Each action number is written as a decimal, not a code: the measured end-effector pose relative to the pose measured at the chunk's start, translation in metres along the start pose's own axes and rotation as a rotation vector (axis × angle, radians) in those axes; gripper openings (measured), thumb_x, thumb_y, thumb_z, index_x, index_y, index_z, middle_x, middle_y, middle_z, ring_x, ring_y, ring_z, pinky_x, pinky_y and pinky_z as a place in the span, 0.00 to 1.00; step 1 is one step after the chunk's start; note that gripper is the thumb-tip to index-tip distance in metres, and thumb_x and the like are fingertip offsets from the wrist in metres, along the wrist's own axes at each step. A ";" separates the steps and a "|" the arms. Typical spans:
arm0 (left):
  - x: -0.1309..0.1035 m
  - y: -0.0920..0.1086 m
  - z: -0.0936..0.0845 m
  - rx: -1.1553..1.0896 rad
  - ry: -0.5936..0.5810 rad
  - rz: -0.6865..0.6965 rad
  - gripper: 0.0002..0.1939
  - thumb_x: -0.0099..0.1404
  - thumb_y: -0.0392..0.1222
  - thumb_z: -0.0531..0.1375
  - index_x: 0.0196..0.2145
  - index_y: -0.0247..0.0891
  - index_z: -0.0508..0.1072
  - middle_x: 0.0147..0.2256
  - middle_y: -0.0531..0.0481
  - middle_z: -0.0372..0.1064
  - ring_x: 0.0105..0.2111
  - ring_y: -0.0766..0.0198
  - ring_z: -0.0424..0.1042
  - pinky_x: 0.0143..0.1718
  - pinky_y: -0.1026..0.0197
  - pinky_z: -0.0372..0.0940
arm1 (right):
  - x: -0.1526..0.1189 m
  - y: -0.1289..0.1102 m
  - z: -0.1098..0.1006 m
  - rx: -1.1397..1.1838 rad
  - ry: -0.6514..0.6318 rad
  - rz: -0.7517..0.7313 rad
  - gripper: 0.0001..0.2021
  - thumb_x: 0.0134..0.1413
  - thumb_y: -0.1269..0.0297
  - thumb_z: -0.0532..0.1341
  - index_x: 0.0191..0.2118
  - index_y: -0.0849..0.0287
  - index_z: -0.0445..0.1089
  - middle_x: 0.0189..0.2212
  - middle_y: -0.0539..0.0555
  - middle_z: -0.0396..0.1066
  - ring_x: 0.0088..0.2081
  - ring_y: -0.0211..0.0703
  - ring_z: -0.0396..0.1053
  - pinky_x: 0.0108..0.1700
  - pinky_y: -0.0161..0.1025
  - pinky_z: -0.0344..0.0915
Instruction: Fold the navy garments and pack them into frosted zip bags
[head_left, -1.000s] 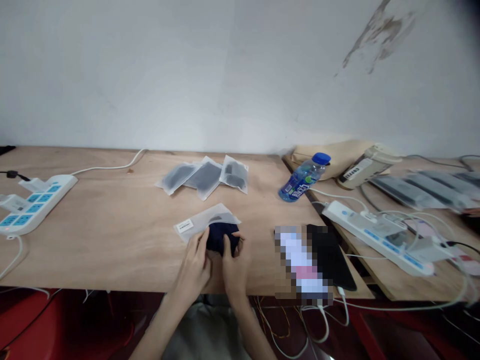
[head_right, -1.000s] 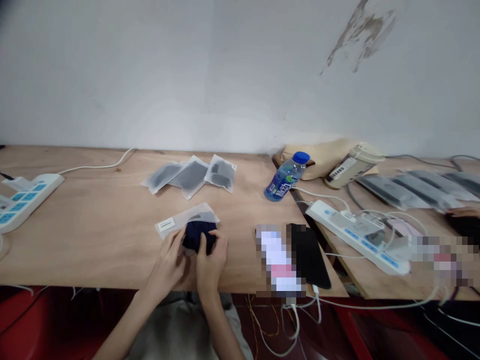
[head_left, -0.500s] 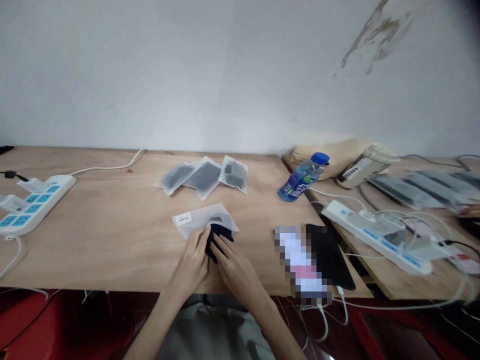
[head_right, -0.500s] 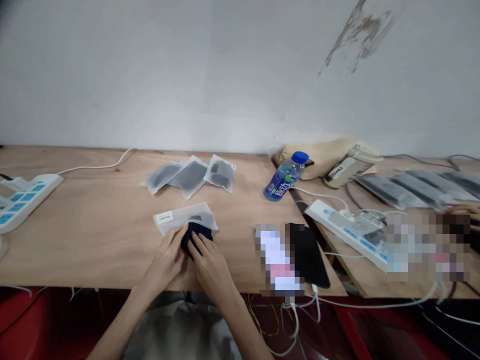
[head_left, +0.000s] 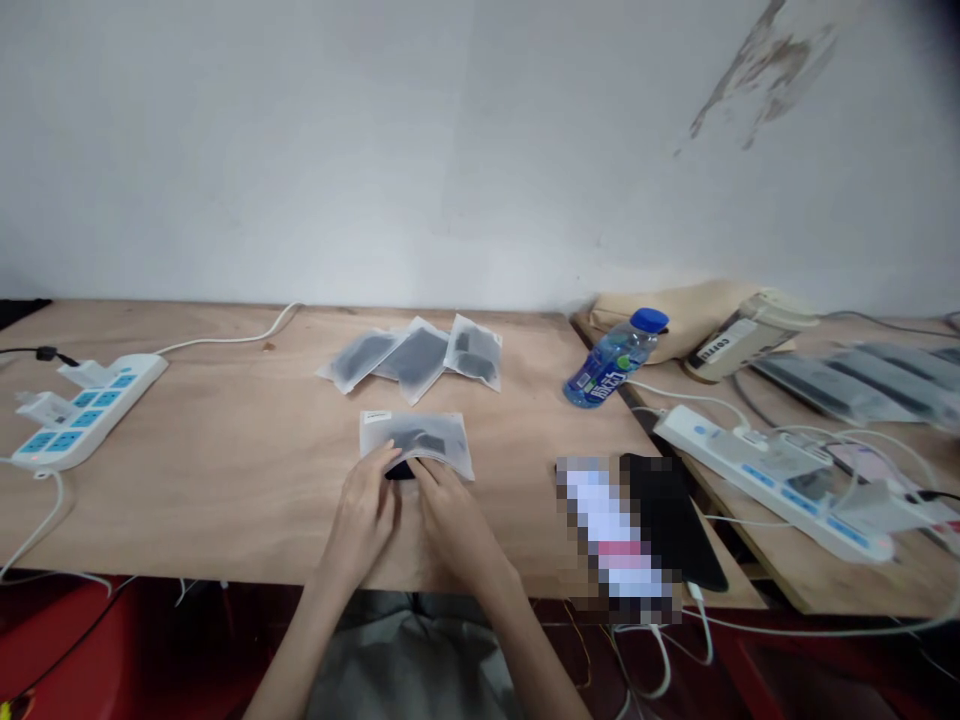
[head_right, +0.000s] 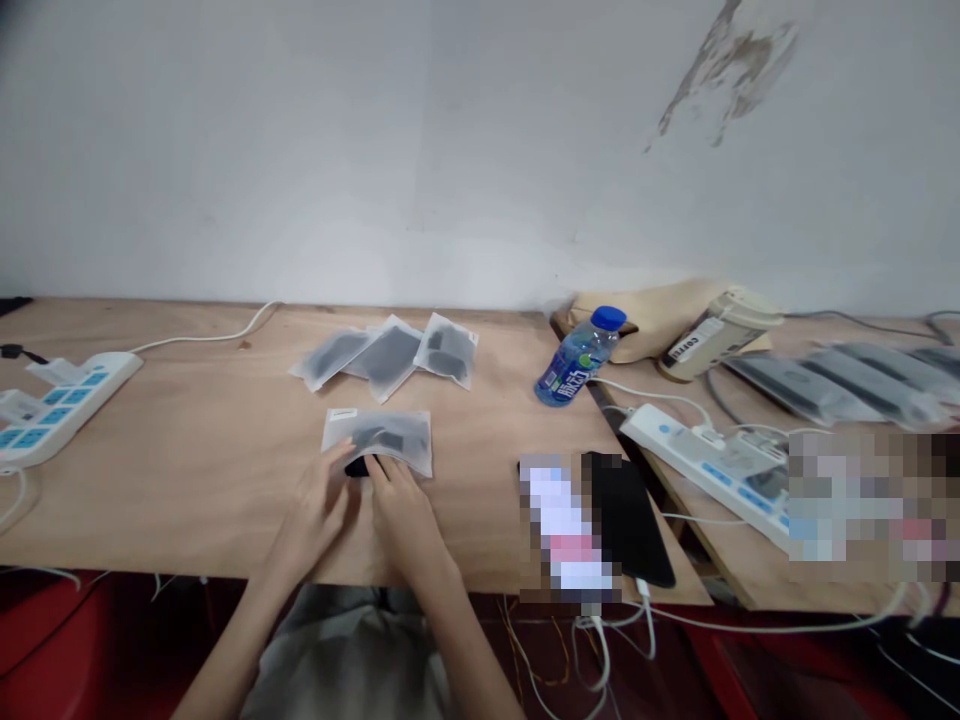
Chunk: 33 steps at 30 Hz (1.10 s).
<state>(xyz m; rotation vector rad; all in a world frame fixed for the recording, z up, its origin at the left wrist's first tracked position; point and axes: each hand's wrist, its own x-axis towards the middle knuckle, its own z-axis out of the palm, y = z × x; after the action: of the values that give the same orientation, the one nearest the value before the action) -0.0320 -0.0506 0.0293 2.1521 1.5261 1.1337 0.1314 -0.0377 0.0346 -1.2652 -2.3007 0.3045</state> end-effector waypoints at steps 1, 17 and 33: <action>-0.001 -0.004 -0.001 0.016 0.001 -0.018 0.26 0.68 0.33 0.51 0.63 0.43 0.56 0.61 0.43 0.59 0.62 0.55 0.58 0.62 0.43 0.58 | -0.006 -0.001 -0.001 -0.011 -0.010 0.009 0.27 0.56 0.79 0.48 0.61 0.61 0.61 0.57 0.60 0.66 0.57 0.51 0.63 0.59 0.49 0.64; -0.015 -0.024 -0.015 -0.116 0.182 -0.521 0.17 0.66 0.53 0.55 0.42 0.38 0.75 0.36 0.46 0.76 0.36 0.57 0.75 0.37 0.58 0.68 | -0.014 -0.001 0.015 0.104 0.101 0.058 0.17 0.61 0.73 0.50 0.53 0.60 0.68 0.47 0.60 0.72 0.48 0.49 0.70 0.50 0.45 0.67; -0.021 -0.029 0.001 -0.309 0.021 -0.587 0.18 0.63 0.54 0.55 0.27 0.37 0.72 0.25 0.51 0.70 0.25 0.63 0.67 0.32 0.62 0.61 | -0.002 -0.013 0.034 -0.130 0.152 -0.100 0.09 0.63 0.66 0.56 0.33 0.56 0.72 0.28 0.51 0.71 0.28 0.38 0.66 0.31 0.34 0.55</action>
<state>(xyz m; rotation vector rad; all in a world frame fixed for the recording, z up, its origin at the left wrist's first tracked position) -0.0533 -0.0568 0.0017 1.3645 1.6962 1.0854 0.1052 -0.0452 0.0099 -1.1858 -2.2740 0.0235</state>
